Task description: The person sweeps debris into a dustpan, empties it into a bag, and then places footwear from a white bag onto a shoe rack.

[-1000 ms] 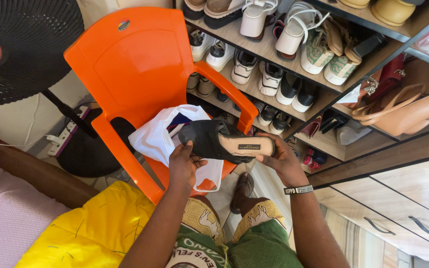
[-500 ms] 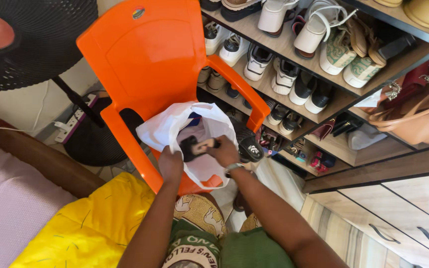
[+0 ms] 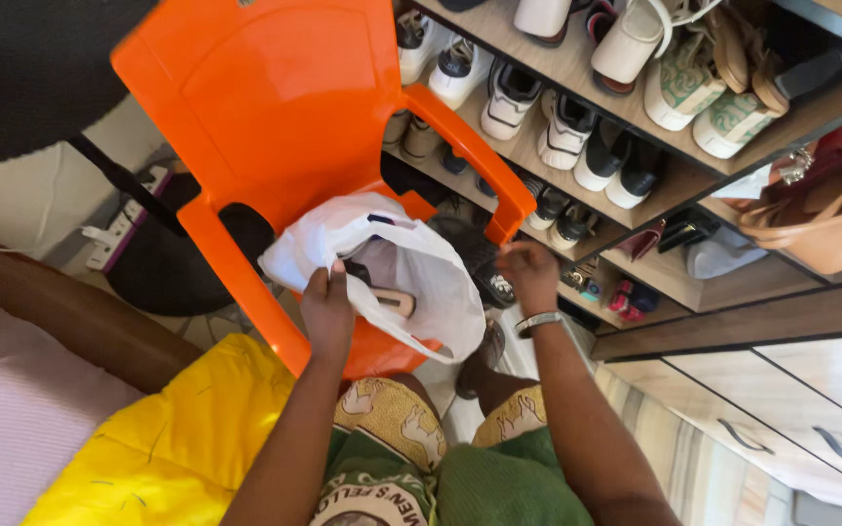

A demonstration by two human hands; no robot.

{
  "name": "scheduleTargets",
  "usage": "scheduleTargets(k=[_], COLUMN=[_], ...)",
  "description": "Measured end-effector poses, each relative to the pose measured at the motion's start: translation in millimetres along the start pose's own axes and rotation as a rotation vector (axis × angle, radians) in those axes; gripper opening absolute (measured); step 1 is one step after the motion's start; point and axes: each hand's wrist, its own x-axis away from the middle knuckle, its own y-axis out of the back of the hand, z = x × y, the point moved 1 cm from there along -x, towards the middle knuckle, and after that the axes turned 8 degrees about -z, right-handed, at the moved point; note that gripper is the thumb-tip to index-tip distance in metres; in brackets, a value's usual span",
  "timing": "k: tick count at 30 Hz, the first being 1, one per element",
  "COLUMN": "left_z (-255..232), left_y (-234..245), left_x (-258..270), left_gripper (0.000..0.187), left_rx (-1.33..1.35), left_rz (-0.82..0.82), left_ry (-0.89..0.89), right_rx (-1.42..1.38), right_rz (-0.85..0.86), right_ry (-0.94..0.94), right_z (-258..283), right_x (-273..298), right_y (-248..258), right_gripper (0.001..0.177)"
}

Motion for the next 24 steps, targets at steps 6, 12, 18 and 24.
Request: scheduleTargets(k=[6, 12, 18, 24], left_z=[8.0, 16.3, 3.1, -12.5], left_y=[-3.2, 4.2, -2.7, -11.7], left_x=[6.4, 11.1, 23.5, 24.5], left_gripper=[0.019, 0.028, 0.035, 0.038], left_rx=[-0.118, -0.137, -0.248, -0.307], left_rz=[-0.054, -0.100, -0.099, -0.037], left_ry=[-0.202, -0.110, -0.239, -0.246], right_rx=[1.455, 0.769, 0.616, -0.199], right_rz=[0.244, 0.076, -0.084, 0.172], right_ry=[0.081, 0.406, 0.297, -0.122], right_z=[-2.8, -68.2, 7.5, 115.4], right_x=[15.0, 9.5, 23.9, 53.4], right_y=[12.7, 17.1, 61.0, 139.4], right_gripper=[0.124, 0.100, 0.068, 0.065])
